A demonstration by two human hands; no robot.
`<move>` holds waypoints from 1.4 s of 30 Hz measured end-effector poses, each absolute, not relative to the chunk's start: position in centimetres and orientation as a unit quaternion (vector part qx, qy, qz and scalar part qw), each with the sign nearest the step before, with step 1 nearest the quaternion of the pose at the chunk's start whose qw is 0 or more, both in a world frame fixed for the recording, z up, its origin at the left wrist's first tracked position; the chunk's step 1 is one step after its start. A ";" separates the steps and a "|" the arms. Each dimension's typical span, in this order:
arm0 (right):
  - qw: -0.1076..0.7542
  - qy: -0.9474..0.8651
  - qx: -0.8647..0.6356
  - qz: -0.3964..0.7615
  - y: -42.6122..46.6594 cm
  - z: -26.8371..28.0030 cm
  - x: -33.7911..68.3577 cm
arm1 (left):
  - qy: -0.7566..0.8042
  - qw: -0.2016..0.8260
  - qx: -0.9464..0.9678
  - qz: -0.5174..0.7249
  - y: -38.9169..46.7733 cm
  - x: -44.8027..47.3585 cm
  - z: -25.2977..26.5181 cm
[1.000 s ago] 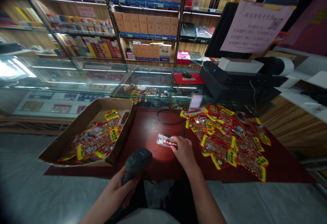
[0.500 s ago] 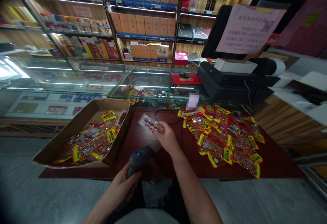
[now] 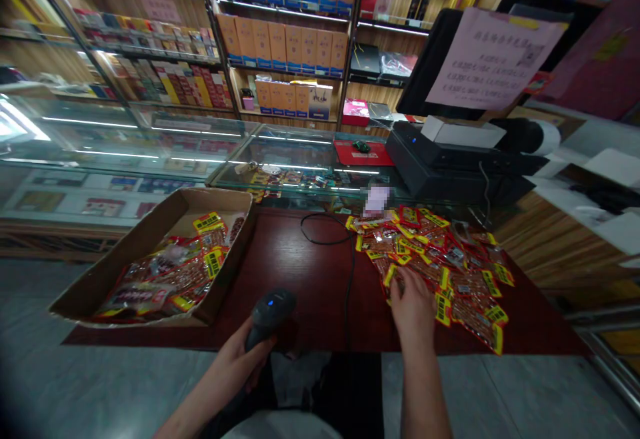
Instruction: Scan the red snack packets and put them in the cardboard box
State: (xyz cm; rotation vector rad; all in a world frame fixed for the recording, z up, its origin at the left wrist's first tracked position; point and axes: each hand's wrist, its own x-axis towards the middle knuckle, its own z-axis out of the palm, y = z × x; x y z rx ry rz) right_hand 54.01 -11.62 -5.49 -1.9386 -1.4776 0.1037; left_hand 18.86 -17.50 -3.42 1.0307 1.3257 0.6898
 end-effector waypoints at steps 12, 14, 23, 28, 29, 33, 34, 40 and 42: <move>0.163 -0.575 -0.799 -0.063 -14.1 -9.2 58.7 | 0.566 0.617 0.462 0.291 -17.4 19.9 -2.8; 0.225 -0.570 -0.789 -0.046 -13.9 -8.2 56.8 | 0.575 0.614 0.456 0.293 -17.6 19.6 -3.0; 0.424 -0.540 -0.622 0.376 -10.6 -7.7 44.7 | 0.577 0.603 0.446 0.324 -17.5 19.3 -2.1; 0.417 -0.552 -0.621 0.368 -9.7 -7.8 45.1 | 0.574 0.603 0.467 0.298 -18.0 18.8 -1.4; 0.414 -0.558 -0.620 0.365 -9.7 -7.7 45.4 | 0.573 0.602 0.474 0.292 -18.1 18.7 -1.4; 0.396 -0.581 -0.597 0.386 -9.3 -7.1 46.4 | 0.557 0.608 0.492 0.278 -18.2 18.7 -1.3; 0.390 -0.588 -0.587 0.396 -9.1 -7.0 46.5 | 0.552 0.610 0.497 0.276 -18.2 18.8 -1.3; 0.363 -0.642 -0.571 0.361 -8.0 -6.7 47.1 | 0.532 0.618 0.516 0.263 -18.5 18.8 -0.5; 0.363 -0.649 -0.569 0.352 -7.7 -6.7 47.2 | 0.530 0.618 0.520 0.259 -18.6 18.9 -0.2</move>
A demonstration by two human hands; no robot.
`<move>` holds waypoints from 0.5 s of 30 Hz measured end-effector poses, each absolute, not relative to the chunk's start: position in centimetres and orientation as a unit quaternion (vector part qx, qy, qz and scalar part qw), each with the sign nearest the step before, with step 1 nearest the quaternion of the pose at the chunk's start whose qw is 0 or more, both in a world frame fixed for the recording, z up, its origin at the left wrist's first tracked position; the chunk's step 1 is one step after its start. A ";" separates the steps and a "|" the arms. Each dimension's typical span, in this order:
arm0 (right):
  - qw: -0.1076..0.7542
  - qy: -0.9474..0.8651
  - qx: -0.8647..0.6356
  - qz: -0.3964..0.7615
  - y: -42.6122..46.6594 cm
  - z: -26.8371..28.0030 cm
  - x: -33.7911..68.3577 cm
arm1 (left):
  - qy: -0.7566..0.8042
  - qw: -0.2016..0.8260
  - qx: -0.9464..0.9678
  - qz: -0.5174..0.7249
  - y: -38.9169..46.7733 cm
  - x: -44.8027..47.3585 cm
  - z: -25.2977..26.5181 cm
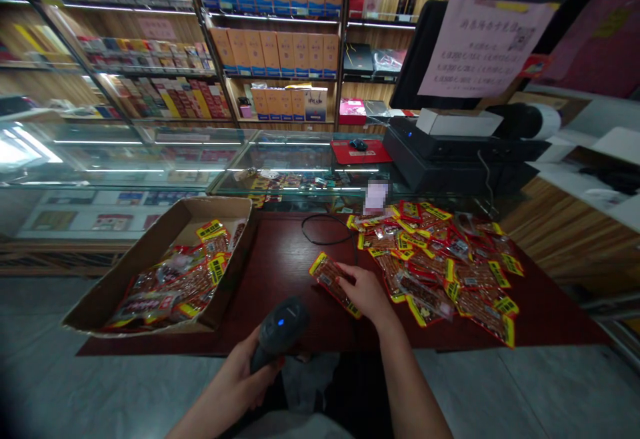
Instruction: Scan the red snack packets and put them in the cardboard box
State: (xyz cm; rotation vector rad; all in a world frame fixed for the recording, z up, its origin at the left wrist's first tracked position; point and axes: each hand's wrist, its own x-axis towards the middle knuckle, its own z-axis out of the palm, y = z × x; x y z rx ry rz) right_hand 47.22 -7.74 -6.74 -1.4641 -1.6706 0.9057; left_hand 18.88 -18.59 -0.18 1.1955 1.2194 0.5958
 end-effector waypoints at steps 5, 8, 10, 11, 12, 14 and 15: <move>0.356 -0.655 -0.571 0.343 -7.4 -6.7 47.3 | 0.536 0.607 0.532 0.248 -18.7 19.1 0.2; 0.347 -0.659 -0.573 0.340 -7.3 -6.6 47.2 | 0.531 0.606 0.537 0.250 -18.7 19.1 0.0; 0.343 -0.660 -0.577 0.338 -7.2 -6.5 47.1 | 0.527 0.609 0.537 0.251 -18.6 19.0 -0.1; 0.342 -0.659 -0.579 0.337 -7.2 -6.5 47.0 | 0.526 0.610 0.537 0.252 -18.6 18.9 -0.1; 0.342 -0.658 -0.580 0.338 -7.2 -6.6 47.0 | 0.525 0.610 0.537 0.254 -18.6 18.9 -0.2; 0.342 -0.656 -0.581 0.340 -7.1 -6.7 47.0 | 0.521 0.608 0.541 0.257 -18.5 18.8 -0.3; 0.343 -0.654 -0.581 0.342 -7.1 -6.7 47.0 | 0.518 0.608 0.544 0.258 -18.5 18.8 -0.3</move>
